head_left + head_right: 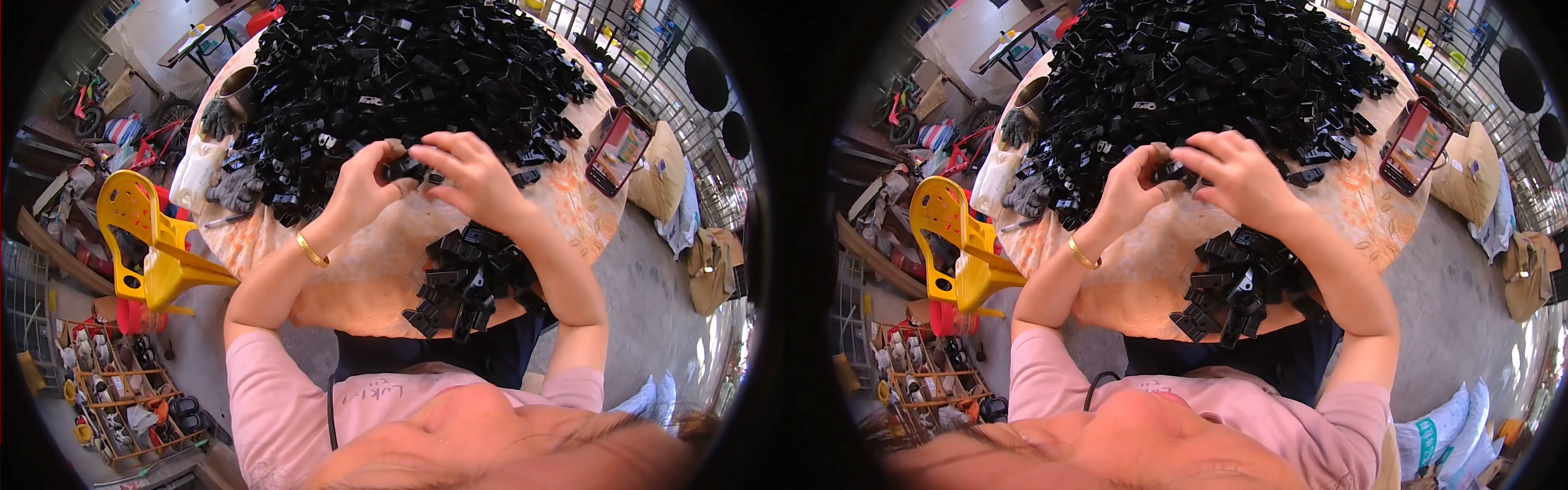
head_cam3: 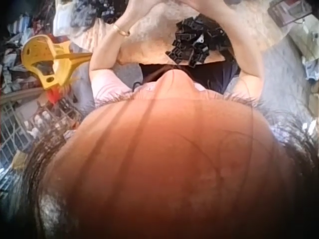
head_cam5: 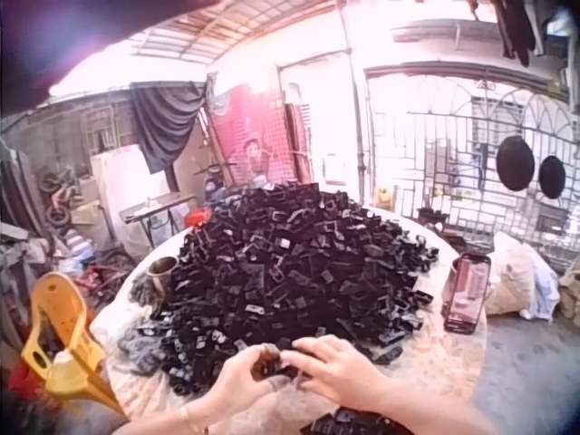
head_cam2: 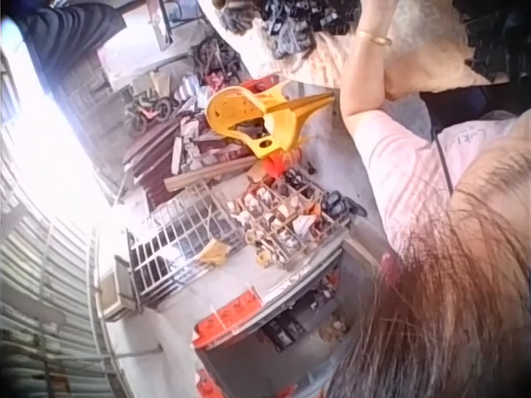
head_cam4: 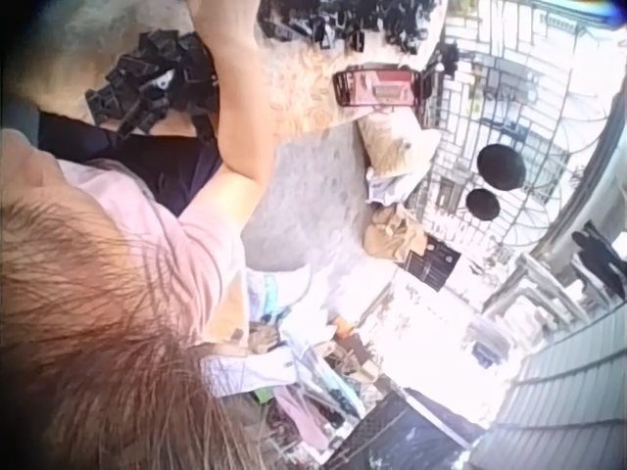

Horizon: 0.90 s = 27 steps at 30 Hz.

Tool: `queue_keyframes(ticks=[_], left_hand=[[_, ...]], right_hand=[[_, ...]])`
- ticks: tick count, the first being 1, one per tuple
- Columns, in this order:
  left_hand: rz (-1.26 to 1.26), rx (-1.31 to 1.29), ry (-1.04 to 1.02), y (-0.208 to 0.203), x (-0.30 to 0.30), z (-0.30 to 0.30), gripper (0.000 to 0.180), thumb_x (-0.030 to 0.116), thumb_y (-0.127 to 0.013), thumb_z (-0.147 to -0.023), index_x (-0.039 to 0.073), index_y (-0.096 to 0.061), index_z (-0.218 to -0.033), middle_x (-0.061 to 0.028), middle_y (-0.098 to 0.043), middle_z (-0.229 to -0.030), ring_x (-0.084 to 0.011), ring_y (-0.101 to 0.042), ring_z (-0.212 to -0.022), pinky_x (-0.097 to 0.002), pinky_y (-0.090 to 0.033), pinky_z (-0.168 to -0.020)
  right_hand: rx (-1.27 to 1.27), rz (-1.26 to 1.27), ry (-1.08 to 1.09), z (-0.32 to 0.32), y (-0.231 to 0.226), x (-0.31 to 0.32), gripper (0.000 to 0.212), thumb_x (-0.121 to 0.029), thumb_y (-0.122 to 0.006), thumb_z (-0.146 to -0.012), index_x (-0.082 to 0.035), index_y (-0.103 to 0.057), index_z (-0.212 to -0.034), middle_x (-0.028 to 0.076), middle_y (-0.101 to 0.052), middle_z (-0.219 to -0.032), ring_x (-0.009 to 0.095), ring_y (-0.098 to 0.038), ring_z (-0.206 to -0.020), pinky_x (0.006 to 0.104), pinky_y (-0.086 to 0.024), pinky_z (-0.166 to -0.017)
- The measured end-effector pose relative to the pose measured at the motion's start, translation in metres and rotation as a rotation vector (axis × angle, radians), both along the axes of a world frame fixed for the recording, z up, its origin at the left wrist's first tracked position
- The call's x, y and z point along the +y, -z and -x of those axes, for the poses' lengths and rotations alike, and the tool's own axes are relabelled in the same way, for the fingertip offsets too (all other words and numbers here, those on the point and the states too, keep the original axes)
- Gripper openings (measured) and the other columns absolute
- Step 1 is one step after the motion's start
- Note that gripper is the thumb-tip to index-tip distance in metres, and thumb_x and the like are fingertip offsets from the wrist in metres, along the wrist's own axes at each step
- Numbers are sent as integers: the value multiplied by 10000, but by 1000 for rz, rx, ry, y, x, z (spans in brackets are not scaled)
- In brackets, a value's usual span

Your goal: The person assembles small black plastic components by hand on a table.

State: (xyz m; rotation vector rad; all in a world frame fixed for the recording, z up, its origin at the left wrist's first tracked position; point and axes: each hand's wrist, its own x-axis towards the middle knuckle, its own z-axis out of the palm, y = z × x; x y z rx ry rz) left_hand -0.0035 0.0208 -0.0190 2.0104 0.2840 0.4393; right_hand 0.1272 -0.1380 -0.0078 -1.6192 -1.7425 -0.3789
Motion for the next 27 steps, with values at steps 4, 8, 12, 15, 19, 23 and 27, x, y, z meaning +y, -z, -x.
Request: queue_keyframes(ticks=[4,8,12,15,19,23,27], left_hand=[[569,67,178,-7,-8,-2,422,-19,-665,-747,-8,-516,-1141,-39,-585,-1014,-102,-570,-906,-235,-479,-803],[668,-142,267,-6,-8,3,411,-22,-658,-759,2,-527,-1148,-50,-592,-1034,-119,-587,-882,-240,-488,-797],[546,-133,192,2,-3,3,340,9,-661,-778,-8,-558,-1101,-28,-625,-934,-91,-585,-843,-233,-476,-791],[492,-143,104,-2,-10,6,326,-1,-645,-787,-17,-559,-1100,-26,-627,-931,-75,-575,-832,-218,-472,-773],[450,-176,118,-6,-15,6,307,-10,-626,-799,-27,-558,-1098,-21,-626,-917,-67,-568,-822,-206,-467,-761],[388,-144,101,-5,-15,5,309,-24,-608,-804,-38,-551,-1107,-21,-627,-919,-68,-570,-820,-203,-465,-756],[421,-139,108,-1,-12,5,312,-37,-607,-795,-46,-555,-1103,-18,-626,-919,-67,-572,-814,-204,-464,-750]], right_hand=[[83,-18,-81,0,7,0,438,-22,-707,-645,-22,-594,-1068,107,-594,-993,278,-585,-876,335,-499,-752],[474,-81,-96,5,9,4,339,-19,-696,-684,0,-613,-1012,107,-615,-892,235,-611,-758,297,-509,-667],[733,22,-144,11,9,1,320,-13,-679,-746,33,-589,-1051,99,-627,-903,154,-624,-783,249,-506,-684],[961,81,-180,13,8,2,333,-9,-674,-766,57,-569,-1075,80,-630,-920,127,-619,-809,238,-504,-715],[883,48,-74,10,15,4,270,-62,-685,-765,34,-611,-1006,69,-639,-796,77,-567,-664,222,-473,-611],[820,58,-47,9,11,1,251,-70,-684,-764,26,-622,-988,70,-633,-775,81,-566,-650,217,-464,-600],[901,77,-114,10,7,1,280,-71,-685,-755,18,-615,-1011,77,-627,-782,105,-587,-678,239,-471,-613]])
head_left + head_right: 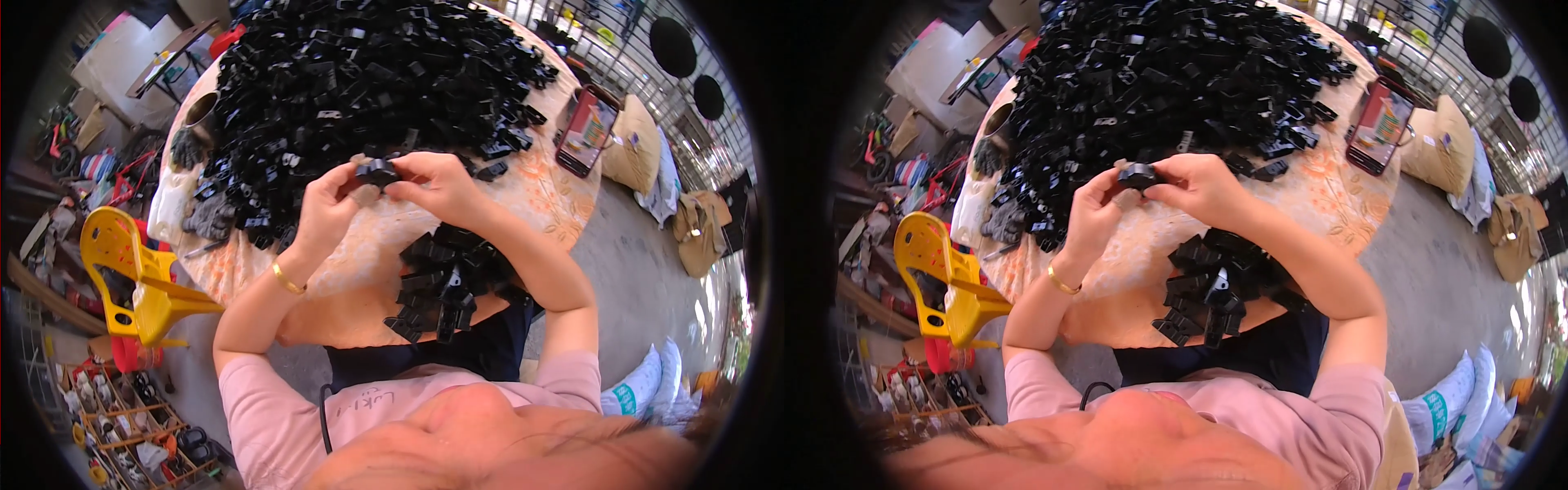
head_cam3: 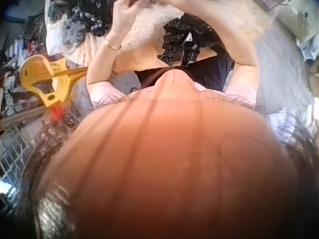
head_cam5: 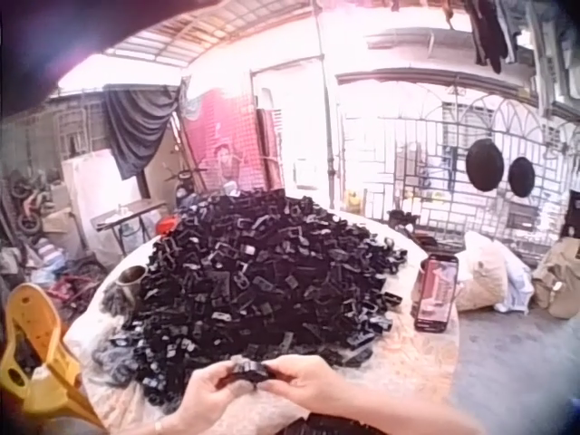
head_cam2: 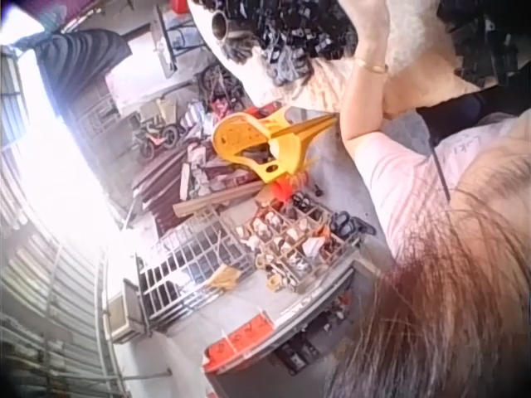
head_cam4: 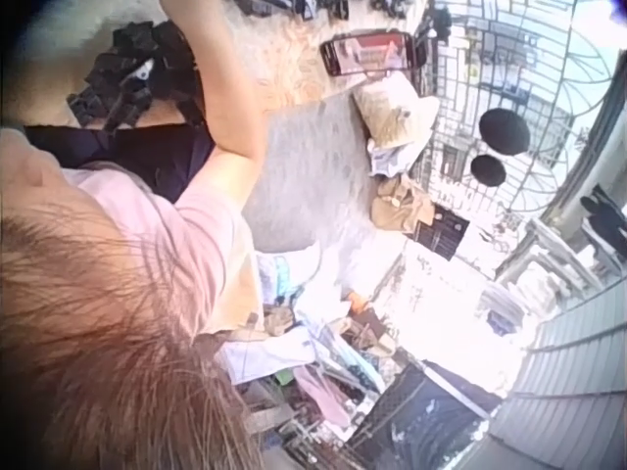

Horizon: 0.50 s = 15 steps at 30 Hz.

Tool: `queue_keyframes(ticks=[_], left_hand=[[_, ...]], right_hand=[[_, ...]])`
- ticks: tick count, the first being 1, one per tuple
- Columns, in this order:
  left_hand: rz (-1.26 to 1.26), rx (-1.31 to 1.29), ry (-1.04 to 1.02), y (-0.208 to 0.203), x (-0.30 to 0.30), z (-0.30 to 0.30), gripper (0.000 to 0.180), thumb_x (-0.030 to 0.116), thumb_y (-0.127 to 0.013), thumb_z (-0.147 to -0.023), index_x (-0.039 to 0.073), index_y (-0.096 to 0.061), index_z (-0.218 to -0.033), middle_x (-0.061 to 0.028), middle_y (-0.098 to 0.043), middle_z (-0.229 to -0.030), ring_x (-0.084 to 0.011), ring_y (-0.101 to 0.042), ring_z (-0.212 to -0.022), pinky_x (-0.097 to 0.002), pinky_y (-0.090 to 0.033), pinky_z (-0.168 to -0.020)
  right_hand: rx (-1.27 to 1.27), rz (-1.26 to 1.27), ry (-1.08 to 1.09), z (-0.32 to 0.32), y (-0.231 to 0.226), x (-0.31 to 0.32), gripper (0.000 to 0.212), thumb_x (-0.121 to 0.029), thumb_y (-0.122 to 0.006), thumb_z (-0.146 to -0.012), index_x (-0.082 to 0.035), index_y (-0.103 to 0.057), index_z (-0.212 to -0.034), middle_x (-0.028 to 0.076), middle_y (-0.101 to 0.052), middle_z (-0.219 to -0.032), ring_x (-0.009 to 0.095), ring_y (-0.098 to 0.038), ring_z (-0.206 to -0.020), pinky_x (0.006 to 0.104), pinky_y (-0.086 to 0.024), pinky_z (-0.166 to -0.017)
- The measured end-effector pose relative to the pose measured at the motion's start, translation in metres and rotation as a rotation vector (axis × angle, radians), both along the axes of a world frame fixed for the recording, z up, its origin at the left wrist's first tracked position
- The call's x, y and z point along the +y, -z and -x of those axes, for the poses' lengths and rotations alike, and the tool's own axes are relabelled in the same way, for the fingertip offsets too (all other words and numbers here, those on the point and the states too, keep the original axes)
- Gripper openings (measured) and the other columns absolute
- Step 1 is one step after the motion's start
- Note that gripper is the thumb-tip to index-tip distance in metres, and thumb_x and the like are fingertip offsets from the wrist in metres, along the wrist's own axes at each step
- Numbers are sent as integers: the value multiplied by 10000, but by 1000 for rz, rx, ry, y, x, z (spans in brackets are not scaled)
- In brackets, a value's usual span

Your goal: The person assembles small black plastic components by hand on a table.

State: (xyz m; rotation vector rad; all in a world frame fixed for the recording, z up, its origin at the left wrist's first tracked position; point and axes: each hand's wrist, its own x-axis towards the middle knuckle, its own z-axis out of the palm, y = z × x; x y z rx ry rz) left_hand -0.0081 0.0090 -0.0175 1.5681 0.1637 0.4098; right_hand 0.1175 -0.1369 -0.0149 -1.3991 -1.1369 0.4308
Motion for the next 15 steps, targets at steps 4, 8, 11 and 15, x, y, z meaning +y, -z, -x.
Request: queue_keyframes(ticks=[4,8,11,15], left_hand=[[-46,-1,-41,0,-1,1,272,-42,-617,-790,-27,-589,-1060,-2,-623,-891,-59,-565,-790,-196,-463,-731],[34,-28,-17,-3,-7,3,350,-17,-640,-790,-22,-549,-1128,-8,-609,-952,-64,-560,-831,-201,-461,-767],[141,-112,47,-7,-16,3,487,-9,-639,-796,-22,-449,-1244,-44,-581,-1066,-92,-557,-940,-232,-456,-844],[222,-104,5,-8,-12,3,494,-41,-609,-795,-25,-431,-1255,-76,-582,-1094,-120,-562,-976,-251,-451,-871]], right_hand=[[-400,-24,102,2,0,0,284,-93,-708,-725,2,-619,-977,98,-618,-775,187,-614,-685,274,-485,-615],[-643,-119,233,6,-3,-2,287,-126,-734,-690,-17,-624,-932,111,-616,-810,253,-612,-714,297,-499,-628],[-761,-181,301,9,-1,-3,327,-161,-744,-671,-31,-615,-942,97,-608,-863,260,-603,-751,309,-501,-640],[-357,-161,260,17,-9,1,444,-206,-776,-624,-41,-586,-989,94,-587,-938,242,-594,-784,313,-498,-667]])
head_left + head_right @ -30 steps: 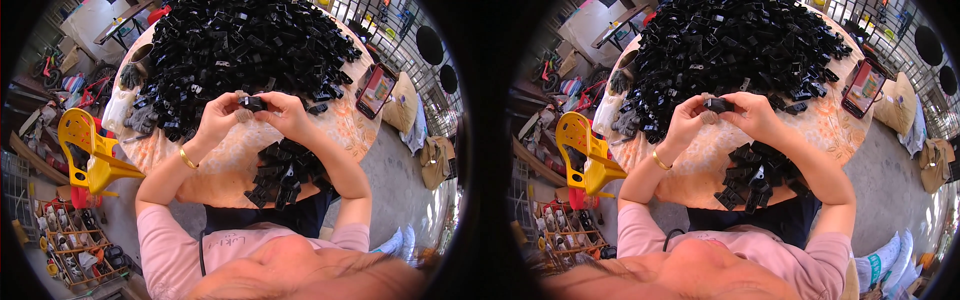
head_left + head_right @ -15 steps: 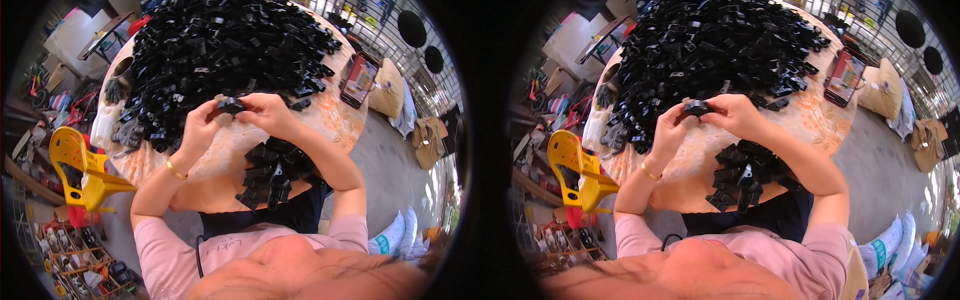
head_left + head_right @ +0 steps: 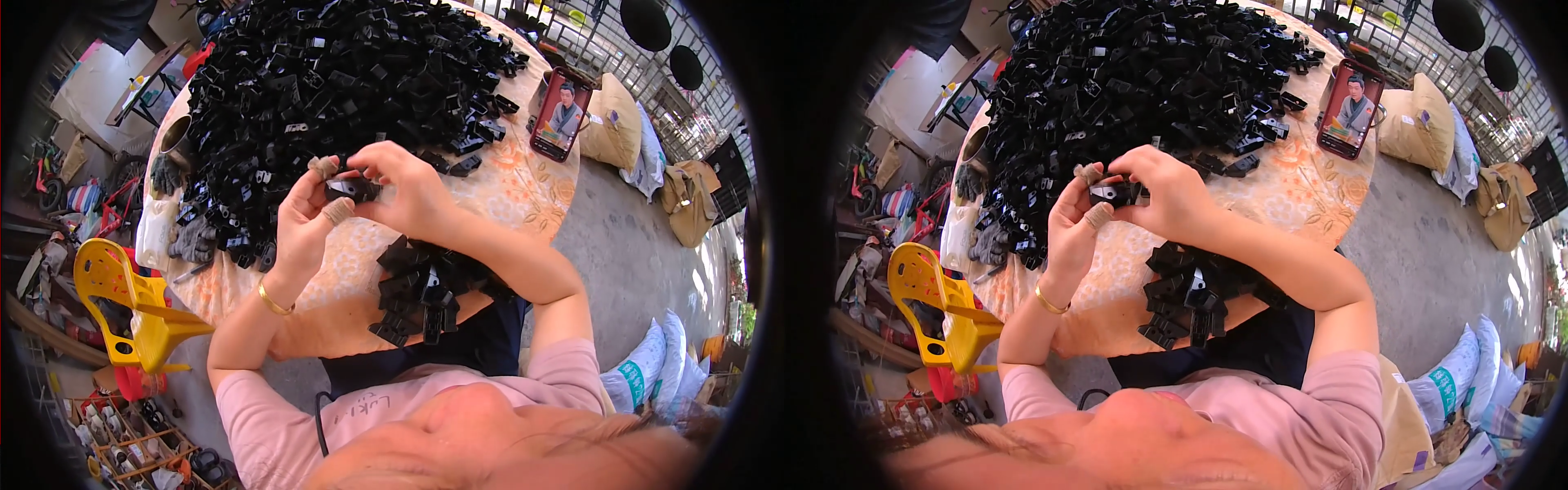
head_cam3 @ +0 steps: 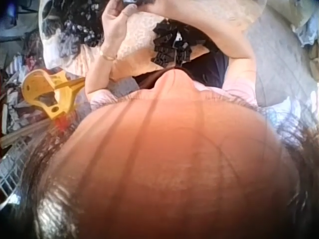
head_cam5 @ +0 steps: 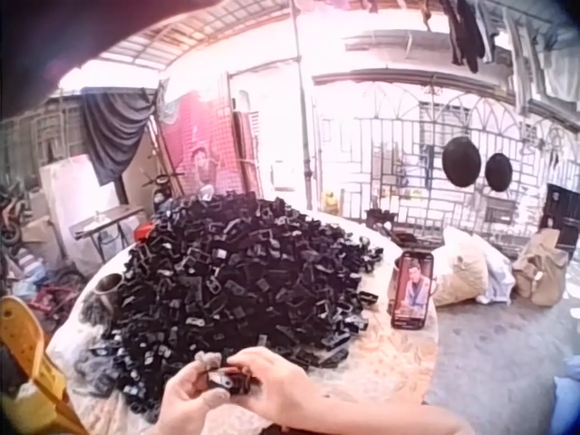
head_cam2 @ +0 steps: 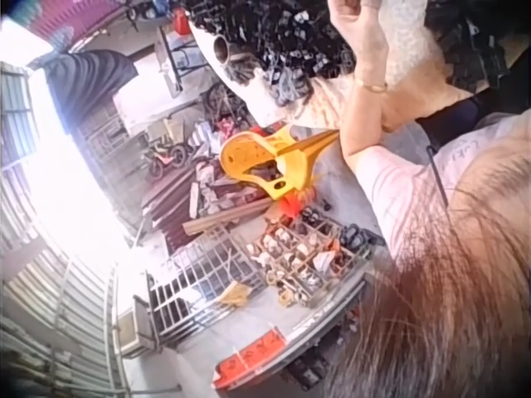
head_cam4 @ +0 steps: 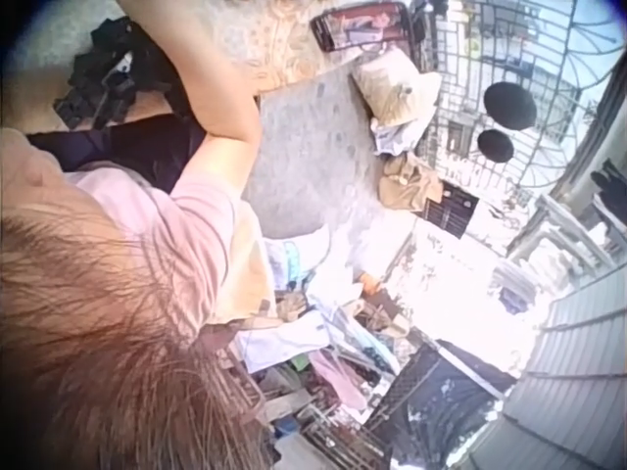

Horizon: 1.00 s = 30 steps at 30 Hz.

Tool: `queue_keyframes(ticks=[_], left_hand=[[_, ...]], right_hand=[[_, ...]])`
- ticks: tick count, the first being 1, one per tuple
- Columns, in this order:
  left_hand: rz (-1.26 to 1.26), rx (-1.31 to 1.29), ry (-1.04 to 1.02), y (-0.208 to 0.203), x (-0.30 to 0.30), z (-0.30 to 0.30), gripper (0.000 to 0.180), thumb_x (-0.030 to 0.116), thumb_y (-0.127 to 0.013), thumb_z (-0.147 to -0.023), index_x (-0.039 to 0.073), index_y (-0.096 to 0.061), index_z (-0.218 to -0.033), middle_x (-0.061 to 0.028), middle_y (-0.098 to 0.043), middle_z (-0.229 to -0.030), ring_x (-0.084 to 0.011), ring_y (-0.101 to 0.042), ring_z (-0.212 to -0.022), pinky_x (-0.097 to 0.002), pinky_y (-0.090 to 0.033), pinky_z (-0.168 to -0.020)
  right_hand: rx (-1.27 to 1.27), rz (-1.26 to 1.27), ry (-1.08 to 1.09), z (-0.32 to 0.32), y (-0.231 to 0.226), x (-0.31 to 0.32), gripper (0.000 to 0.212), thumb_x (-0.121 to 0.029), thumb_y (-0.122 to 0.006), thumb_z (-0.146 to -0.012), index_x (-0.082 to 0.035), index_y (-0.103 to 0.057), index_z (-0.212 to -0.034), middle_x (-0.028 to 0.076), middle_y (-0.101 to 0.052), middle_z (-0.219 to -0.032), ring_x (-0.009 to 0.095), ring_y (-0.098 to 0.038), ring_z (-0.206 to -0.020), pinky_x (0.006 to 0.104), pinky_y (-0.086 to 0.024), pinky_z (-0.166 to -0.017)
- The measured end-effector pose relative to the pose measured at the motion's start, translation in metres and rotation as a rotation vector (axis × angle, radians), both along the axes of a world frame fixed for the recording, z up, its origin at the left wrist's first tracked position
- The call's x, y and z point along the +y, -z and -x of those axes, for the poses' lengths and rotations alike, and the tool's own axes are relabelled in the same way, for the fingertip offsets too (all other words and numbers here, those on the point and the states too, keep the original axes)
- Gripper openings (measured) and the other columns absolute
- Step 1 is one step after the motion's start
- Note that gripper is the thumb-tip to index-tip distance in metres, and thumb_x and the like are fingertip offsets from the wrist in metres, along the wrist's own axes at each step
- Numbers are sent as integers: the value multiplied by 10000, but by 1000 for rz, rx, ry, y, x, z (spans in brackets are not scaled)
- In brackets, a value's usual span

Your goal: The person assembles small black plastic components by hand on a table.

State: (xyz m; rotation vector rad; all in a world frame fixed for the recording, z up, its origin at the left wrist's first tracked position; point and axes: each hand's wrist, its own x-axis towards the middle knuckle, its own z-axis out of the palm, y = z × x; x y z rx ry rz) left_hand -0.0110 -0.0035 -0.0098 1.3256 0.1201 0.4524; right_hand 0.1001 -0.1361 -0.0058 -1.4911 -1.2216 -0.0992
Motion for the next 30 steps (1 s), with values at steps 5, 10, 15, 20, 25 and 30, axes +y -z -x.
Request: queue_keyframes(ticks=[5,10,15,20,25,30], left_hand=[[-166,36,57,-10,4,1,515,-51,-595,-792,-30,-401,-1269,-91,-586,-1072,-126,-564,-974,-259,-455,-856],[-1205,-6,-26,-14,-1,12,532,20,-656,-759,43,-444,-1247,-122,-616,-995,-201,-606,-851,-283,-484,-793],[-1294,-25,235,2,-21,20,412,149,-626,-751,40,-509,-1131,-141,-570,-830,-306,-541,-804,-388,-450,-717],[-1507,-86,47,-15,8,17,320,288,-675,-731,35,-598,-911,-108,-571,-853,-283,-523,-844,-365,-448,-750],[-1671,519,-163,-25,42,32,273,204,-701,-678,41,-642,-889,-93,-544,-840,-280,-494,-865,-352,-428,-779],[-1708,408,-62,-21,33,28,243,110,-688,-666,23,-647,-889,-109,-518,-853,-252,-511,-823,-329,-444,-734]], right_hand=[[202,275,-132,-16,-3,-3,553,-136,-775,-653,-34,-532,-1138,53,-580,-1070,131,-576,-915,287,-470,-774],[226,219,-157,-68,5,-12,307,-136,-697,-755,-27,-626,-1034,67,-650,-901,125,-615,-756,257,-493,-706],[-401,314,-22,-62,8,-11,235,-20,-607,-705,-73,-645,-931,52,-623,-938,259,-554,-866,326,-475,-765],[-640,383,-77,-53,27,-1,251,-21,-571,-703,-62,-631,-943,24,-611,-955,223,-526,-887,313,-462,-771],[-610,426,-25,-51,30,1,239,-59,-578,-692,-79,-624,-925,4,-589,-883,210,-508,-931,338,-414,-777],[-641,506,76,-48,34,6,288,-52,-560,-698,-48,-613,-980,46,-540,-870,229,-483,-924,340,-406,-776]])
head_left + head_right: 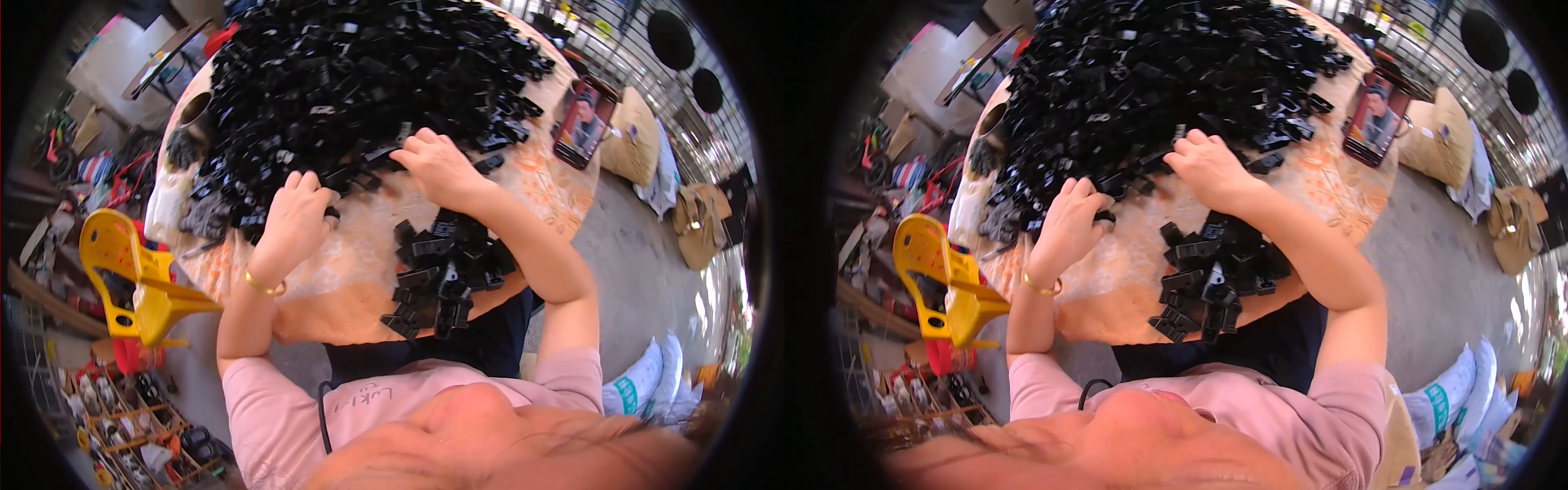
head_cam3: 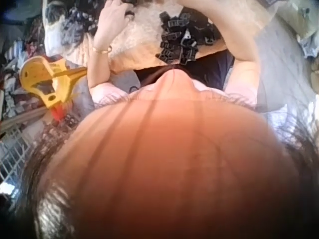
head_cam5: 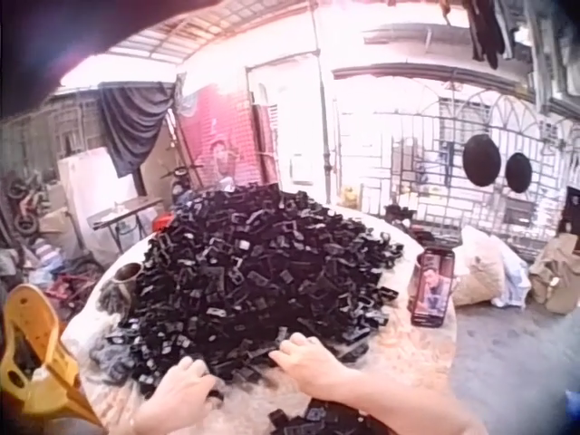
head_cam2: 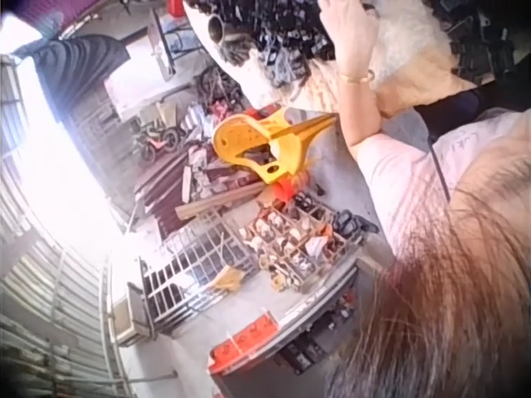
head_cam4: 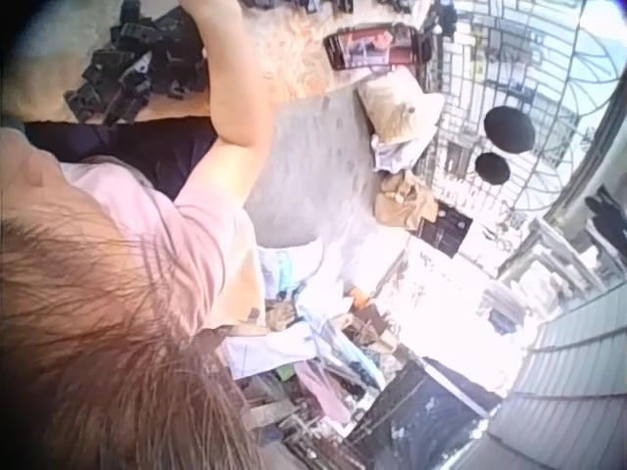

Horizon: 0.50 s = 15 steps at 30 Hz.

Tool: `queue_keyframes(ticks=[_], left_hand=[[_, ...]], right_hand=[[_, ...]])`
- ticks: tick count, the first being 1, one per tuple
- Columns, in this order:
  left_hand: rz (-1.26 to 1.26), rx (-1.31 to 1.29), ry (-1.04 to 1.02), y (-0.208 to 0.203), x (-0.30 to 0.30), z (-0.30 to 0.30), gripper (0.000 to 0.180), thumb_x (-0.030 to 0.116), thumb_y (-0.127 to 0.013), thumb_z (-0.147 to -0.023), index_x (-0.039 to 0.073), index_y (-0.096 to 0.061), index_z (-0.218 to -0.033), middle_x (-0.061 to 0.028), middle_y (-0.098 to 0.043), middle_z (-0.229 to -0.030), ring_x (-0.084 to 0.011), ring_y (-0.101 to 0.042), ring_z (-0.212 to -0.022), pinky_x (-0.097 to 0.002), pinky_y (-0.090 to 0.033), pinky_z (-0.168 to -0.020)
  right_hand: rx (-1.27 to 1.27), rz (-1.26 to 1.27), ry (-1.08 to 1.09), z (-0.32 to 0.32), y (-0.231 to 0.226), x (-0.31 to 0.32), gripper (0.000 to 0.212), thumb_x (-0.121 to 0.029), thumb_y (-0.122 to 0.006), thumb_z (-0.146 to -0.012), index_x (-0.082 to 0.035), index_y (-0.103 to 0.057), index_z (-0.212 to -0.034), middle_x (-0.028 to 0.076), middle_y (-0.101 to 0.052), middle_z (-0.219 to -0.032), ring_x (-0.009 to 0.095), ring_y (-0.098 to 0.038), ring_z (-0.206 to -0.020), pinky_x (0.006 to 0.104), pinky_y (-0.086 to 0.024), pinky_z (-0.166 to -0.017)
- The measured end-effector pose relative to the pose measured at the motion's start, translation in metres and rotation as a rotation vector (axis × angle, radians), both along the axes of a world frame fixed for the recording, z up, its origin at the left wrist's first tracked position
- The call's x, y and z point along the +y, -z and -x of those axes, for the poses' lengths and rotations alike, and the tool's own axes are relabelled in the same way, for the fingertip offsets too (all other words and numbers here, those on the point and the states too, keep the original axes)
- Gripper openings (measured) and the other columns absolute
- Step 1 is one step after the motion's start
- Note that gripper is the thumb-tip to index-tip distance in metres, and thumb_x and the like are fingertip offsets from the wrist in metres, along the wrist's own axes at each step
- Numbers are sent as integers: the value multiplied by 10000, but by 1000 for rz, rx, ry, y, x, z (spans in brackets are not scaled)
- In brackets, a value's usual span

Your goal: The person assembles small black plastic components by hand on a table.

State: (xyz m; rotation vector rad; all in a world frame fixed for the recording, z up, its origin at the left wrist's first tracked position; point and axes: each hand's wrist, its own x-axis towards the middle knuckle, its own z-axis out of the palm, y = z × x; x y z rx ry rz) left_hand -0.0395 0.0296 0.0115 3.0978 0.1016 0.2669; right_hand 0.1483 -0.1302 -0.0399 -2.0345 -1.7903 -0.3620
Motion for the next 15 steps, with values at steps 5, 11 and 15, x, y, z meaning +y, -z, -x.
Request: queue_keyframes(ticks=[5,11,15], left_hand=[[999,-80,-71,2,-9,-17,196,72,-609,-804,15,-591,-990,-95,-591,-886,-203,-594,-756,-280,-499,-686],[2059,-169,-108,22,-1,-25,231,101,-533,-896,-26,-519,-1088,-144,-602,-1008,-232,-619,-896,-311,-512,-814],[1972,-93,-44,23,-13,-26,271,96,-551,-879,-39,-514,-1112,-141,-598,-1038,-238,-614,-918,-314,-500,-841]], right_hand=[[-37,-65,36,-2,5,-2,277,-38,-564,-675,-52,-620,-946,62,-545,-866,241,-513,-875,341,-408,-777],[426,-363,-92,10,-17,-2,274,44,-539,-680,8,-605,-943,78,-562,-802,203,-573,-707,302,-467,-620],[1060,-341,-161,19,-19,-2,251,46,-543,-766,28,-613,-1007,42,-602,-863,83,-581,-761,201,-472,-662]])
